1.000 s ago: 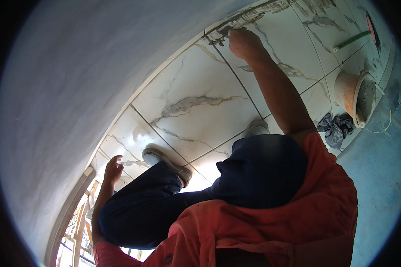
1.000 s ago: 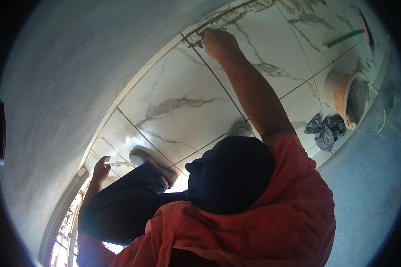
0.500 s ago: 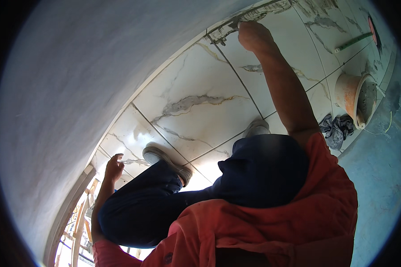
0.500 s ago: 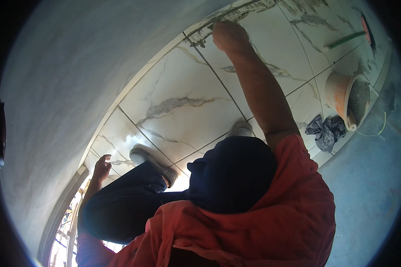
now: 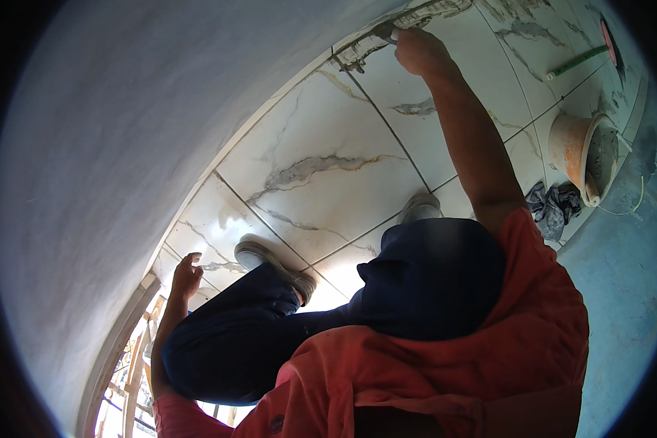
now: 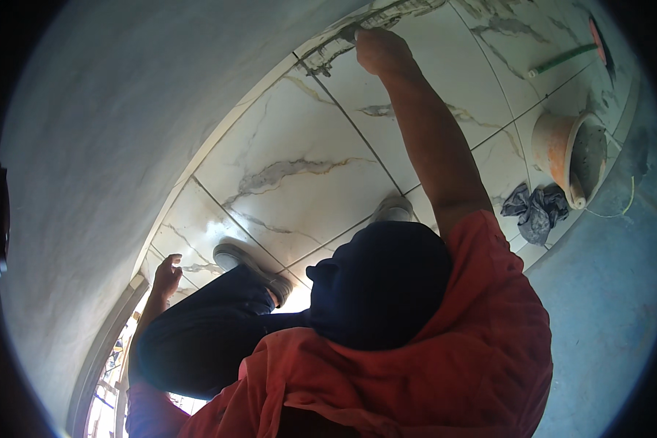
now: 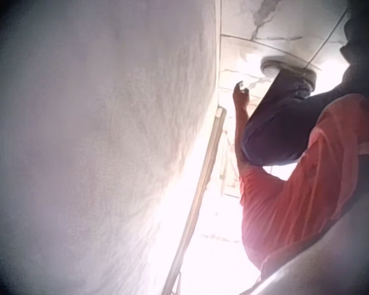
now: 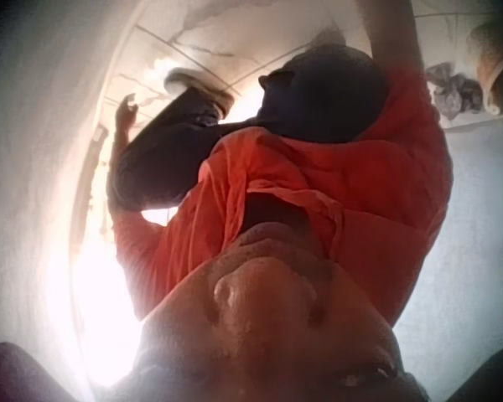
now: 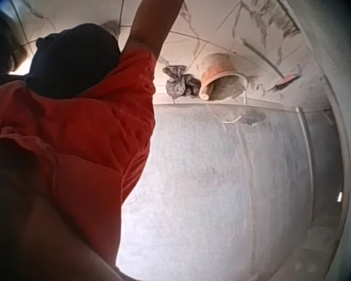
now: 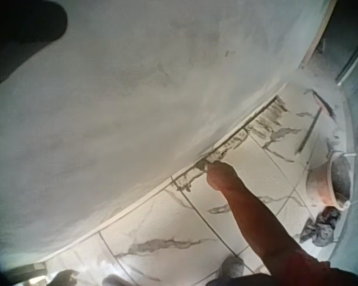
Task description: The person applies grout to the gaps between floor tiles using a grout float and a smaller tool. They repeatedly scoop grout from a bucket and press it into the tile joints, smoothing the surface.
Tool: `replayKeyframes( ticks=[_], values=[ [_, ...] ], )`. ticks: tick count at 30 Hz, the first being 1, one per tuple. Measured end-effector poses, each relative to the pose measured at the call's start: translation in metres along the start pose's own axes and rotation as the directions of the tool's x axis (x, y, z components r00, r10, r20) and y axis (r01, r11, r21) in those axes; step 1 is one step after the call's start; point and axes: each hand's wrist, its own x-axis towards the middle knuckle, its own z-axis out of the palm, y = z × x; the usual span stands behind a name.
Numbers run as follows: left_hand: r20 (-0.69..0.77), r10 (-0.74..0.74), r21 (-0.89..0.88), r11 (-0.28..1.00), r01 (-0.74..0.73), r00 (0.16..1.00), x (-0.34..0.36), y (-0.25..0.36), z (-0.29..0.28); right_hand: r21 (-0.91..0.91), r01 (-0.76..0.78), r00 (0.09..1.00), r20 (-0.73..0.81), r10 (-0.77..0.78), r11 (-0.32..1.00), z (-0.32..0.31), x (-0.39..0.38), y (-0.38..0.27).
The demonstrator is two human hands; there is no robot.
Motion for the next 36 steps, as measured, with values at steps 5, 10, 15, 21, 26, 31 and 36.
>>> replayKeyframes(
  ticks=[5, 10, 15, 21, 26, 31, 36],
  values=[
    [-0.025, -0.013, -0.033, 0.999, 0.012, 1.000, -0.001, -0.002, -0.001, -0.038, 0.055, 0.992, 0.115, -0.050, 0.998, -0.014, 0.009, 0.020],
    [-0.017, 0.011, -0.004, 1.000, -0.011, 1.000, 0.001, -0.002, 0.001, 0.002, 0.018, 1.000, 0.006, -0.018, 1.000, -0.004, 0.013, 0.021],
    [-0.023, 0.002, 0.013, 1.000, -0.002, 1.000, 0.006, 0.002, 0.000, -0.040, 0.083, 0.992, 0.104, -0.078, 0.996, -0.020, 0.014, 0.037],
    [-0.003, 0.005, -0.004, 1.000, -0.005, 1.000, 0.004, -0.001, 0.001, 0.040, 0.026, 0.999, -0.036, -0.024, 0.999, -0.005, 0.016, 0.033],
    [0.002, 0.011, 0.016, 1.000, -0.011, 1.000, 0.013, 0.010, -0.003, 0.011, 0.033, 0.997, 0.074, -0.034, 0.999, -0.011, 0.022, 0.064],
    [0.008, 0.010, 0.040, 0.999, -0.010, 1.000, 0.010, -0.001, -0.004, 0.029, -0.070, 0.998, 0.001, 0.070, 0.997, -0.018, 0.022, 0.046],
    [0.010, 0.001, 0.046, 0.999, -0.002, 1.000, 0.016, 0.008, -0.003, -0.033, -0.031, 0.994, 0.103, 0.034, 0.999, -0.030, 0.025, 0.073]
  ],
)
